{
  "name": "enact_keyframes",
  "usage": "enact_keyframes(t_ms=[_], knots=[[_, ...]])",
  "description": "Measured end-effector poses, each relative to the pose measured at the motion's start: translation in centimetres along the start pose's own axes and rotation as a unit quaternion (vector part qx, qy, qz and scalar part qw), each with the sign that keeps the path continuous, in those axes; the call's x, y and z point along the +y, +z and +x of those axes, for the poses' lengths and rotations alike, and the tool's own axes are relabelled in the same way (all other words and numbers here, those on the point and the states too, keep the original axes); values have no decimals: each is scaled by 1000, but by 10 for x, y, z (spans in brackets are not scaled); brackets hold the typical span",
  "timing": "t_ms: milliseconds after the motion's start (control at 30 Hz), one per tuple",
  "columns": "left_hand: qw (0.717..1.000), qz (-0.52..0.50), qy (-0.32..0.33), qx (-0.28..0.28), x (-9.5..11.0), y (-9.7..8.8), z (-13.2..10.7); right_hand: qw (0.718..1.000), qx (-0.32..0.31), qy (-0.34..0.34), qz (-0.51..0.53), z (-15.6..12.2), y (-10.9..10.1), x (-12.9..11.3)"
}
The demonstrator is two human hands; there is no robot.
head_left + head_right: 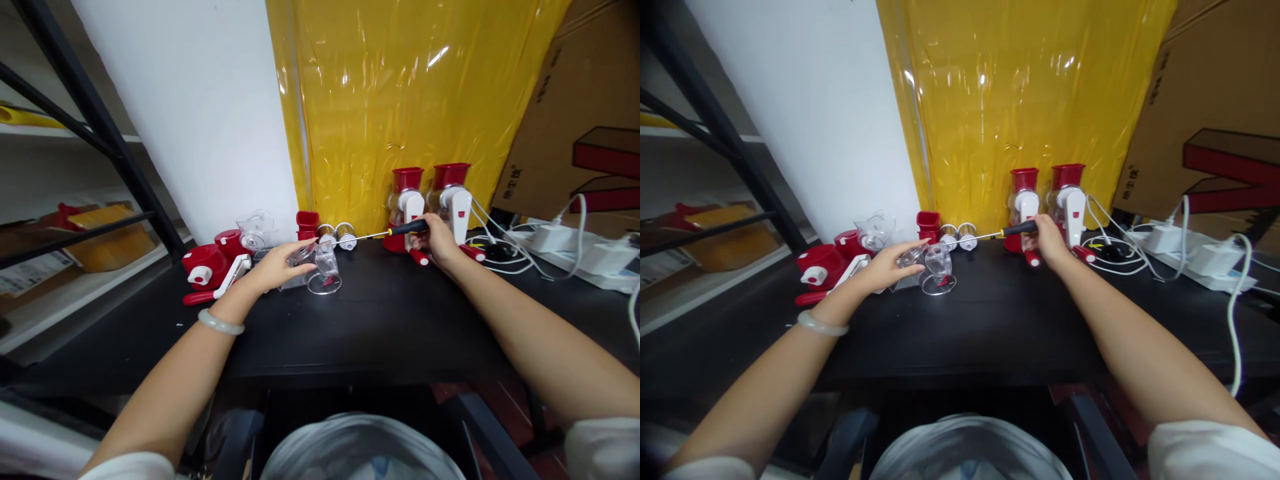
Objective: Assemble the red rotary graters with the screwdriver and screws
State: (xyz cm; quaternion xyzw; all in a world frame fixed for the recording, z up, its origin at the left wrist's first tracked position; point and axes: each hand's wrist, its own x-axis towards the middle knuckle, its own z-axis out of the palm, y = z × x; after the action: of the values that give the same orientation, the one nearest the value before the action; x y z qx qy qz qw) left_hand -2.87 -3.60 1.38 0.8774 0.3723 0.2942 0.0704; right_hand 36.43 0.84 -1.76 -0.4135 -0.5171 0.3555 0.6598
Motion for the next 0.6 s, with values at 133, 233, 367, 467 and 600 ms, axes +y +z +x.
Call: enact_keyframes(t_ms=[133, 233, 367, 467, 600], knots=[[1000, -3, 5, 1, 0, 0, 0, 997, -33, 24, 66, 1, -2, -1], [1000, -6, 6, 1, 0, 0, -1, 997, -26, 22, 73, 0, -1, -3], [1000, -6, 9, 2, 1, 0, 0, 998, -5, 29, 58, -1, 2, -4], [1000, -7, 15, 4, 0, 0, 0, 999, 5, 24, 37, -3, 4, -5], [1000, -1, 17, 1, -2, 1, 0, 1000, 14, 12, -5, -5, 6, -4]])
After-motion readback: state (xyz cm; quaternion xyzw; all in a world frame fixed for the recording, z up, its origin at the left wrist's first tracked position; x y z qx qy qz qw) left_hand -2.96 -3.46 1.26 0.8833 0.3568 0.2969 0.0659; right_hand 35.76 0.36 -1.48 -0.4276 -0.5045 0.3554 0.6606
